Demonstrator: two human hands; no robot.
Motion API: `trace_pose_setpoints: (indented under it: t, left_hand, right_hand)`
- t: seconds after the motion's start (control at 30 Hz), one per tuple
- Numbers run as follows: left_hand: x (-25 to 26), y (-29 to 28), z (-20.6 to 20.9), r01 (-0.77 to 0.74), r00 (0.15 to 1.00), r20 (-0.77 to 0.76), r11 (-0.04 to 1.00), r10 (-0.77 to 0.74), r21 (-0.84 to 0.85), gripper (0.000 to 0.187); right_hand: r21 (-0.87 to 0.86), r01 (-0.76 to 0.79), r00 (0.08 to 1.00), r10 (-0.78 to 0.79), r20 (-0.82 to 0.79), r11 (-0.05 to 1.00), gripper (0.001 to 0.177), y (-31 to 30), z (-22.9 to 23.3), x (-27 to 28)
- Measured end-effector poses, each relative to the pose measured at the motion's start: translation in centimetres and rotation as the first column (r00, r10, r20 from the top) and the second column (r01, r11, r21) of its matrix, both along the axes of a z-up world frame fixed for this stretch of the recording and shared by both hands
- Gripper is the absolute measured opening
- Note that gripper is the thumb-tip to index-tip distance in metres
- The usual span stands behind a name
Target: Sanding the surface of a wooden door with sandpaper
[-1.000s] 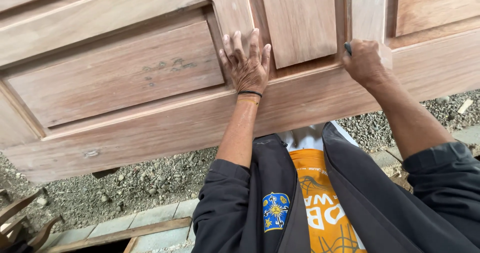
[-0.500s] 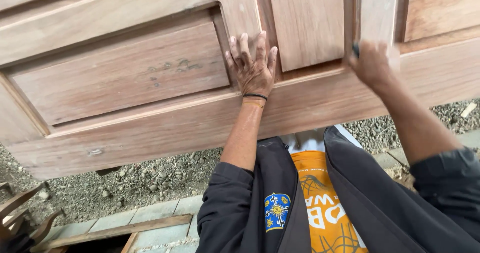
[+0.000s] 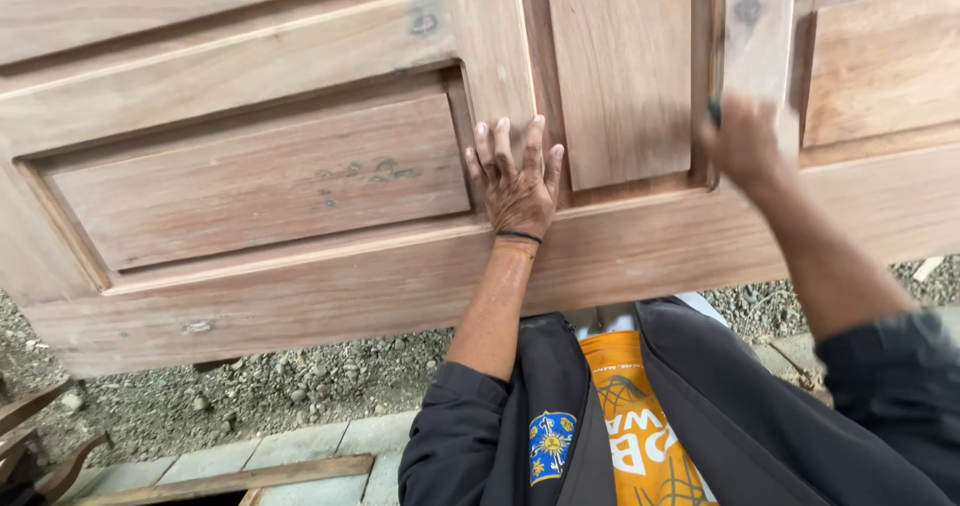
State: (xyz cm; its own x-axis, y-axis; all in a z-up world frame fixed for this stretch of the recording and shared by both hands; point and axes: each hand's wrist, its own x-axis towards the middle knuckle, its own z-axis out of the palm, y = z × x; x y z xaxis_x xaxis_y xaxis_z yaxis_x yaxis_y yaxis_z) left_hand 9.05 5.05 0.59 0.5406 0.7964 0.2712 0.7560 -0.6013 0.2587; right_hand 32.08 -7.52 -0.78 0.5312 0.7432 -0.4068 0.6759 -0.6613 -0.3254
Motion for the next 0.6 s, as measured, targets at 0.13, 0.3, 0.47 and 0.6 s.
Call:
trace_pose_setpoints:
  t: [0.13,0.3,0.47,0.6]
  left_hand:
    - [0.2,0.3,0.2,0.003,1.0,0.023,1.0,-0.002,-0.017,0.036]
    - [0.3,0.6,0.8,-0.005,1.0,-0.01,0.999,0.005,-0.039,0.036]
    - [0.3,0.9,1.2,-0.009,1.0,-0.013,0.999,0.009,-0.045,0.035]
    - [0.5,1.3,1.5,0.003,1.0,0.004,0.998,-0.003,-0.06,0.035]
  right_hand:
    - [0.316,-0.199,0.948,0.1,0.304,0.928,0.019,-2.2,-4.0,1.6]
    - [0.406,-0.236,0.921,0.07,0.384,0.883,0.014,9.9,-1.8,6.8]
    - [0.332,-0.163,0.906,0.008,0.423,0.929,0.005,11.3,2.3,4.5]
    - [0.369,-0.297,0.837,0.054,0.545,0.881,0.009,9.4,0.2,4.9]
